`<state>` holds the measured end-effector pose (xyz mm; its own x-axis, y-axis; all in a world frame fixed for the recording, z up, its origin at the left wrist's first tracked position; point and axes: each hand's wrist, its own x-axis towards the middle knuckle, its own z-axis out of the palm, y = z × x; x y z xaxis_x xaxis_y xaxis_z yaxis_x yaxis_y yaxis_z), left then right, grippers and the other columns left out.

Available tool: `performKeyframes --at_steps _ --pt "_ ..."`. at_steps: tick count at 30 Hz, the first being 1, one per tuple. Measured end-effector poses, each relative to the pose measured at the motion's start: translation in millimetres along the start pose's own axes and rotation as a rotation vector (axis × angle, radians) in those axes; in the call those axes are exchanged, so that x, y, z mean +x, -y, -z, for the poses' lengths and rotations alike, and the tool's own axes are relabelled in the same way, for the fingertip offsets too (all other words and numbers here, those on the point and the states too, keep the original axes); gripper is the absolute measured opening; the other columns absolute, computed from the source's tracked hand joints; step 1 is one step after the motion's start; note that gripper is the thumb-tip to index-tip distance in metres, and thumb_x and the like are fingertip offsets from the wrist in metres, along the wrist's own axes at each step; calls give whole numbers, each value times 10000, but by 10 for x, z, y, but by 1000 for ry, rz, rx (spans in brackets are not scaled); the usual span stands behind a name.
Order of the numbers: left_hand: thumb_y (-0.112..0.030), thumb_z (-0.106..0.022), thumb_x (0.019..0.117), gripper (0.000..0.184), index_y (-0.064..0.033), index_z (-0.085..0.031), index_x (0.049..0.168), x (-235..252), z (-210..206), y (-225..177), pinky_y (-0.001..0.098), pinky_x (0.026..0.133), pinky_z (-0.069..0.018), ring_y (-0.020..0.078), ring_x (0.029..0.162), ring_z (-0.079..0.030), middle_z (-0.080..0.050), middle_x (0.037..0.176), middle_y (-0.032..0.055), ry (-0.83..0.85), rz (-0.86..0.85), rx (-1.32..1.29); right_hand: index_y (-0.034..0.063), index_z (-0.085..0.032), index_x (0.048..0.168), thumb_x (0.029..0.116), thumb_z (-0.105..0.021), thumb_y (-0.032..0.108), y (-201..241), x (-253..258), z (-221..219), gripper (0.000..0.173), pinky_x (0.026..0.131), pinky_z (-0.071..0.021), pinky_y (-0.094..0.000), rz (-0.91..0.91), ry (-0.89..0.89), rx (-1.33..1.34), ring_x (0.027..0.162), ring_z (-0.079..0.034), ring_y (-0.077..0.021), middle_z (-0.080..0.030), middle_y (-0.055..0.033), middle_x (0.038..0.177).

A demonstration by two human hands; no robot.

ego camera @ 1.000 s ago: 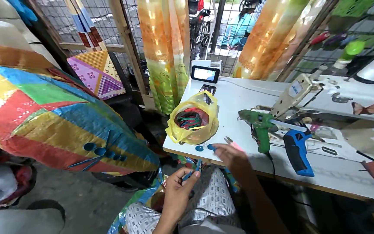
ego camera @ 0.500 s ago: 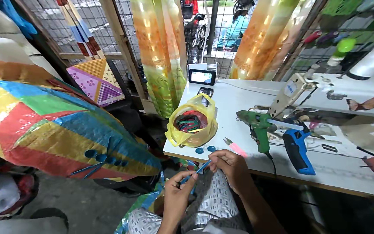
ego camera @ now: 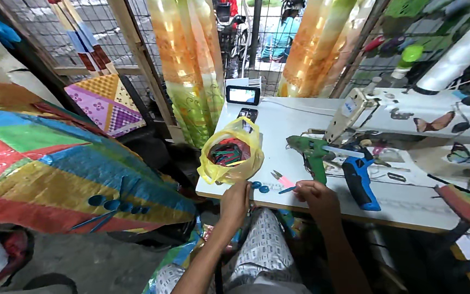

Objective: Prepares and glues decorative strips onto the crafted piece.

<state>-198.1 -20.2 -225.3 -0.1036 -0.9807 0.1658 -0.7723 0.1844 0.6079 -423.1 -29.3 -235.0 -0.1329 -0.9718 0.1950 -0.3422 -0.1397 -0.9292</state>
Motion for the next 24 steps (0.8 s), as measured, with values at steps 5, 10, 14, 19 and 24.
performKeyframes --at_steps 5,10,14,19,24 --pt "-112 -535 1033 240 28 -713 1111 373 -274 -100 562 919 -533 389 1031 -705 -730 1049 209 -89 -183 159 -45 -693 1048 1003 -595 111 -58 -8 20 189 677 -567 -227 -4 0 -5 686 -662 -46 -716 -52 838" --pt "-72 -531 1022 244 18 -704 1169 632 -462 -151 565 944 -514 420 1118 -668 -702 1167 231 -41 -155 298 -45 -695 1065 1004 -603 108 -26 8 -4 189 679 -583 -258 -40 14 -5 692 -682 -80 -727 -75 852" --pt "-177 -503 1059 329 21 -700 1232 506 -374 -160 548 1032 -494 386 1201 -642 -666 1287 219 -89 -150 25 -43 -674 1059 1006 -593 87 35 6 -43 162 664 -591 -228 -84 -4 161 664 -682 -52 -730 -28 824" --pt "-186 -610 1022 227 9 -723 1036 -114 -220 -175 246 702 -551 69 728 -641 -696 864 45 -61 116 -617 -28 -654 1026 1007 -567 54 44 -25 -211 121 641 -597 -220 -69 77 369 651 -685 -47 -731 5 803" --pt "-56 -656 967 96 -3 -733 984 -401 -65 -150 209 728 -565 36 750 -666 -727 850 -1 -102 284 -968 -2 -675 1000 1001 -568 57 123 -107 -380 122 650 -600 -213 -23 157 449 666 -688 -35 -724 40 785"
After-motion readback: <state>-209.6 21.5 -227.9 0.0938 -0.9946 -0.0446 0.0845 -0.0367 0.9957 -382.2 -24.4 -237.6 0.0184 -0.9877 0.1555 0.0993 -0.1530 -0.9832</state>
